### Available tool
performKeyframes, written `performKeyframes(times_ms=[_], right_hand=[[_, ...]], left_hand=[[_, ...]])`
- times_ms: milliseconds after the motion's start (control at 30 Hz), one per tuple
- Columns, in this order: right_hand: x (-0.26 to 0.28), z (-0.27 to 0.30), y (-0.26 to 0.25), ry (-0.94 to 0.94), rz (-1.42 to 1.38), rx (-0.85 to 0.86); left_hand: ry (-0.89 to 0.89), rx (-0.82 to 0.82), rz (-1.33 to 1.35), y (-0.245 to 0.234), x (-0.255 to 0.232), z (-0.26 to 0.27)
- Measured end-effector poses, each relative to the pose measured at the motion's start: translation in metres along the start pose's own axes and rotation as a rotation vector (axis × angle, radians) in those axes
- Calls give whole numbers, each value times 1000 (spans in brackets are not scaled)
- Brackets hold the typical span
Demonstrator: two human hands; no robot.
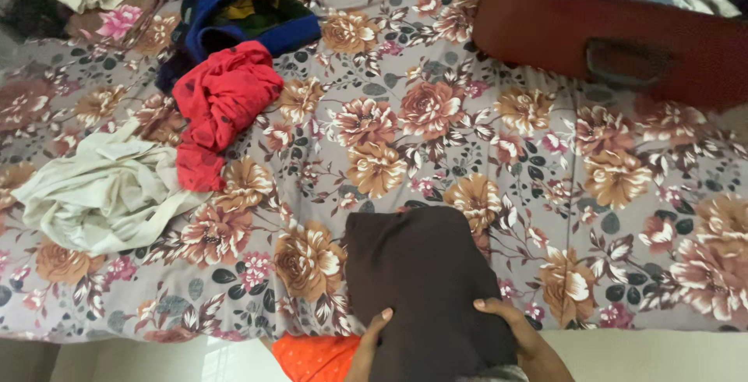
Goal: The person folds a brown button-up jacket and a red patterned shirt on a bed, placing the folded brown jacket into an open suitcase.
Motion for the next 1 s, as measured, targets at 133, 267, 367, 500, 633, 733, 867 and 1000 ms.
performKeyframes(times_ms=[133,267,367,500,633,733,867,1000], right_hand=[[27,10,12,-147,-43,137],[58,20,-7,-233,-136,88],[101,35,-31,-411,-155,101],[166,102,-84,-628,-130,-40],[241,210,-116,-1151,1,-128],[274,255,-141,-1433,-102,-10],[303,221,-245,-1322,-112,-209],[307,136,-337,-1062,748,-1020]], left_hand=[[-18,13,-115,48,-13,16],[6,-26,-322,97,-29,9],[-80,91,-389,170,-35,-19],[161,250,-724,282,-28,-9],[482,493,-1094,388,6,25],[471,573,-1203,445,40,0],[599,525,-1163,486,73,-81],[825,257,-1449,458,85,-195]])
Point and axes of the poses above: each hand's wrist, its own z-axis away from the middle knuckle, its own y-axis out of the palm, x = y × z, the point moved 8 cm from there along -z, towards the middle knuckle, and after that the axes turned 10 degrees about -y, right-handed, at the moved point
